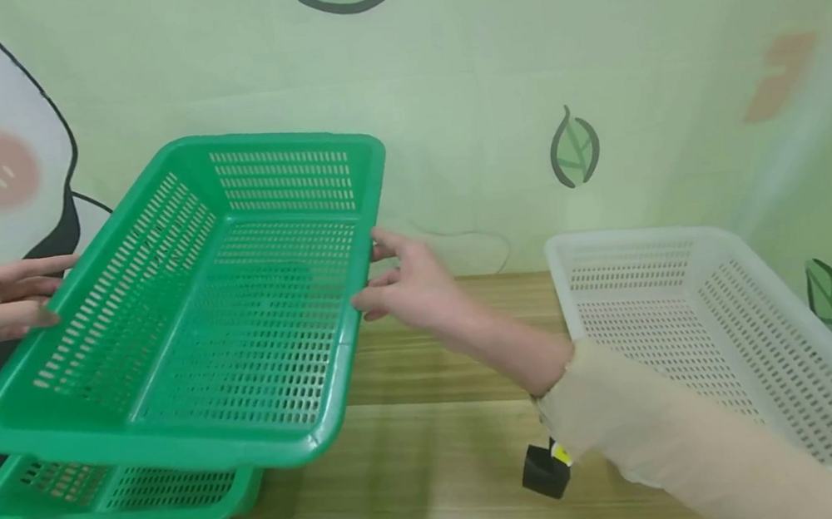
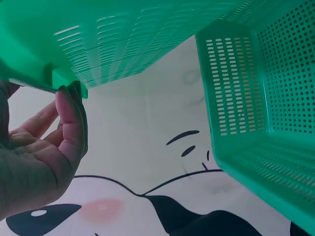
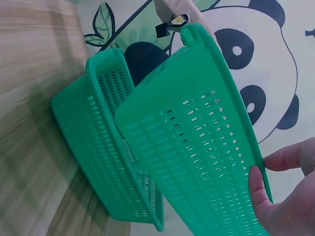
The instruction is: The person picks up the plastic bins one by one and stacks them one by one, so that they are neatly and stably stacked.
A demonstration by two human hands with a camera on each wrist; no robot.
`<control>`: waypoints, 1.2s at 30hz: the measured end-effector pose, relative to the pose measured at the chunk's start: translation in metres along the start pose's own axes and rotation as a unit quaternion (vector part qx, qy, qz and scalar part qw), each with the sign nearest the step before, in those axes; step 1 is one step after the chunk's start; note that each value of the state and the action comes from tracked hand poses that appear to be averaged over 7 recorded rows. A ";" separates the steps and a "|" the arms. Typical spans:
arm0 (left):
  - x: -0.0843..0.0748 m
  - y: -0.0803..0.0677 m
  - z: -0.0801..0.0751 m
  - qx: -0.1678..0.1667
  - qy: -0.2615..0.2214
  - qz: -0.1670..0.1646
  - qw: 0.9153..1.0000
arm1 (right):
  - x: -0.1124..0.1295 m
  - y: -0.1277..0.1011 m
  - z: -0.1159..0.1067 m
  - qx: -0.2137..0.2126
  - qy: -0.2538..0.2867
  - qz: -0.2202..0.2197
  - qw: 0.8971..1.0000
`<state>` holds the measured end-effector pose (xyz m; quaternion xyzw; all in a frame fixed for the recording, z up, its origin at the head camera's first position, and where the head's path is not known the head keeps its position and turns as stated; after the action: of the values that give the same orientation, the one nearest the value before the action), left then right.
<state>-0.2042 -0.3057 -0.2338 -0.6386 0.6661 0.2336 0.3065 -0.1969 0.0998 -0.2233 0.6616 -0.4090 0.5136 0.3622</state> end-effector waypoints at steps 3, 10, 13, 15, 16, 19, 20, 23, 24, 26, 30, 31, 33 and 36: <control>0.004 -0.003 -0.004 -0.009 0.012 -0.005 1.000 | -0.004 0.001 0.005 0.003 0.009 -0.010 1.000; 0.032 -0.002 -0.014 -0.028 -0.003 -0.014 0.999 | -0.017 0.006 0.025 0.003 0.035 -0.031 0.999; 0.045 -0.002 -0.018 -0.034 -0.010 -0.026 0.999 | -0.020 0.008 0.033 0.007 0.044 -0.036 0.998; 0.054 -0.001 -0.021 -0.037 -0.006 -0.034 0.999 | -0.020 0.010 0.037 0.010 0.049 -0.042 0.998; 0.058 0.000 -0.022 -0.039 -0.004 -0.036 0.999 | -0.020 0.011 0.039 0.011 0.049 -0.044 0.998; 0.069 0.000 -0.026 -0.056 0.008 -0.038 0.998 | -0.021 0.015 0.045 0.011 0.046 -0.052 0.998; 0.072 0.000 -0.026 -0.061 0.010 -0.038 0.997 | -0.021 0.017 0.047 0.011 0.043 -0.056 0.997; 0.080 -0.002 -0.027 -0.073 0.015 -0.034 0.997 | -0.024 0.021 0.052 0.011 0.036 -0.061 0.997; 0.082 -0.003 -0.027 -0.076 0.013 -0.034 0.996 | -0.026 0.022 0.053 0.011 0.036 -0.061 0.997; 0.085 -0.004 -0.027 -0.071 0.005 -0.037 0.997 | -0.027 0.024 0.056 0.010 0.034 -0.058 0.998; 0.089 -0.004 -0.028 -0.072 0.001 -0.051 0.996 | -0.029 0.028 0.061 0.004 0.043 -0.048 0.998; 0.090 -0.004 -0.029 -0.072 0.001 -0.052 0.996 | -0.029 0.029 0.062 0.002 0.046 -0.047 0.998; 0.094 -0.005 -0.031 -0.079 0.010 -0.054 0.995 | -0.029 0.031 0.065 0.000 0.058 -0.047 0.997; 0.101 -0.006 -0.035 -0.088 0.004 -0.050 0.995 | -0.031 0.036 0.070 0.005 0.074 -0.048 0.996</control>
<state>-0.2017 -0.4018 -0.2803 -0.6965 0.6113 0.2731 0.2581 -0.2068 0.0279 -0.2661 0.6426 -0.3465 0.5448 0.4125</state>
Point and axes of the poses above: each hand's wrist, its own y-axis towards the middle knuckle, its own z-axis out of the palm, x = y × z, the point moved 2 cm from there along y, towards the middle knuckle, and after that the axes turned 4 degrees about -z, right-handed, at the moved point
